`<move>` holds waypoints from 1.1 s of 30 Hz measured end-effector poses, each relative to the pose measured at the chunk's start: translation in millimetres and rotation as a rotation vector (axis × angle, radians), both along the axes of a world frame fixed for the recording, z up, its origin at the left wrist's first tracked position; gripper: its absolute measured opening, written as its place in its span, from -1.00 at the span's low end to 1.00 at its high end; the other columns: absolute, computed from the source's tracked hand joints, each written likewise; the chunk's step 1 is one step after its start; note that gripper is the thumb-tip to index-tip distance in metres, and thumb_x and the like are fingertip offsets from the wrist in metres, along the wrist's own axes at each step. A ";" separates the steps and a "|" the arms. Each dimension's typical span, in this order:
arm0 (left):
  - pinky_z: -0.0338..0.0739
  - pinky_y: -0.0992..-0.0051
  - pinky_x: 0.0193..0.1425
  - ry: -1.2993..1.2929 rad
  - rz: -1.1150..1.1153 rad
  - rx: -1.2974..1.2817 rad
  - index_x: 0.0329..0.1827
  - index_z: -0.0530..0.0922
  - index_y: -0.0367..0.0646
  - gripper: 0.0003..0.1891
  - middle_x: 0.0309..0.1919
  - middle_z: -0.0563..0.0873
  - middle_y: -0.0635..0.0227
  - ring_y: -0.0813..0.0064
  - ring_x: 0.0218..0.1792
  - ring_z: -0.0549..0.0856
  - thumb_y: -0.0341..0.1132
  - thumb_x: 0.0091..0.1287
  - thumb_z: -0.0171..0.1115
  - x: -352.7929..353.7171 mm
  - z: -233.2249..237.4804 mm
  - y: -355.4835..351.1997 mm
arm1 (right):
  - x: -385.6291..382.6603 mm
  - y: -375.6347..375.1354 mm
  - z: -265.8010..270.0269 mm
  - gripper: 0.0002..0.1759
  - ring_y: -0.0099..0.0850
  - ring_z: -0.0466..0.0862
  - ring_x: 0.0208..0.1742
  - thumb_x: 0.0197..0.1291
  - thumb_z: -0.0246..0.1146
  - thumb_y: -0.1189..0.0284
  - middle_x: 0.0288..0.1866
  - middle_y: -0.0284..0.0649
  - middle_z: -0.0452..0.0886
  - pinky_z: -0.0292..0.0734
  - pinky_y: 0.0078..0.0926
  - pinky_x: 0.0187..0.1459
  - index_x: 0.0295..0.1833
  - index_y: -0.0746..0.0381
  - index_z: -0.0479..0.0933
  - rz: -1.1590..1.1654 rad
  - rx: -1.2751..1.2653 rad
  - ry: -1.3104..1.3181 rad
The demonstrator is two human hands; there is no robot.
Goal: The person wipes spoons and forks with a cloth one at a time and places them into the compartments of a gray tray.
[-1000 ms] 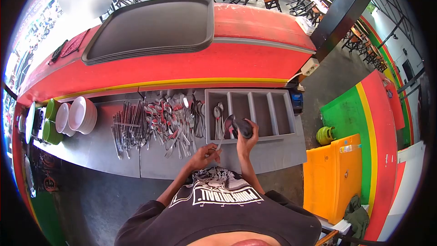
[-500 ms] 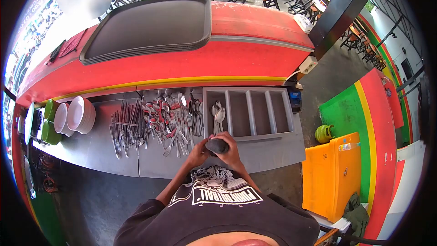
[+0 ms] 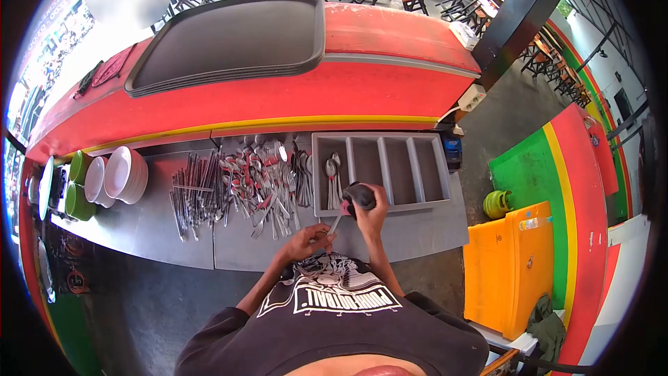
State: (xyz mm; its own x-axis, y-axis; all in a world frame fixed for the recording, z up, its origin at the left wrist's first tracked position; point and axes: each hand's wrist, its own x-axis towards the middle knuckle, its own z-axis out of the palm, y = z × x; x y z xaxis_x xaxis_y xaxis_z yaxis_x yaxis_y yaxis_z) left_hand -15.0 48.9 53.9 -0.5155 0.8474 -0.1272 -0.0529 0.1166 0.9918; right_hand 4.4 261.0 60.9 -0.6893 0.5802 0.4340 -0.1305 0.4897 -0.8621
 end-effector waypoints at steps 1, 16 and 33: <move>0.54 0.52 -0.14 -0.007 -0.001 0.002 -0.05 0.48 -0.32 -0.78 -0.43 0.70 0.32 0.59 -0.31 0.68 -0.29 0.52 0.11 1.6 0.0 -1.2 | 0.4 1.4 1.5 -0.64 -0.25 0.64 -0.07 -0.08 0.43 0.61 -0.13 -0.18 0.59 0.51 -0.34 0.01 -0.08 0.25 0.59 -0.043 -0.044 -0.008; 0.42 0.58 -0.24 -0.196 0.328 0.146 -0.05 0.55 -0.24 -0.69 -0.46 0.56 0.47 0.67 -0.40 0.50 -0.16 0.58 -0.01 -6.3 -16.8 6.8 | 17.9 19.9 2.3 -0.69 -0.37 0.69 -0.05 0.21 0.27 0.59 -0.01 -0.13 0.67 0.70 -0.45 -0.14 0.08 0.36 0.52 0.589 -1.079 -0.217; 0.51 0.44 -0.15 0.097 0.122 -0.013 -0.20 0.48 -0.29 -0.76 -0.44 0.61 0.36 0.51 -0.35 0.60 -0.31 0.55 -0.08 -1.2 1.1 19.6 | 19.8 -0.6 -31.7 -0.77 -0.45 0.68 -0.13 0.15 0.35 0.56 -0.15 -0.27 0.66 0.61 -0.45 -0.04 -0.05 0.26 0.57 0.588 -0.962 -0.281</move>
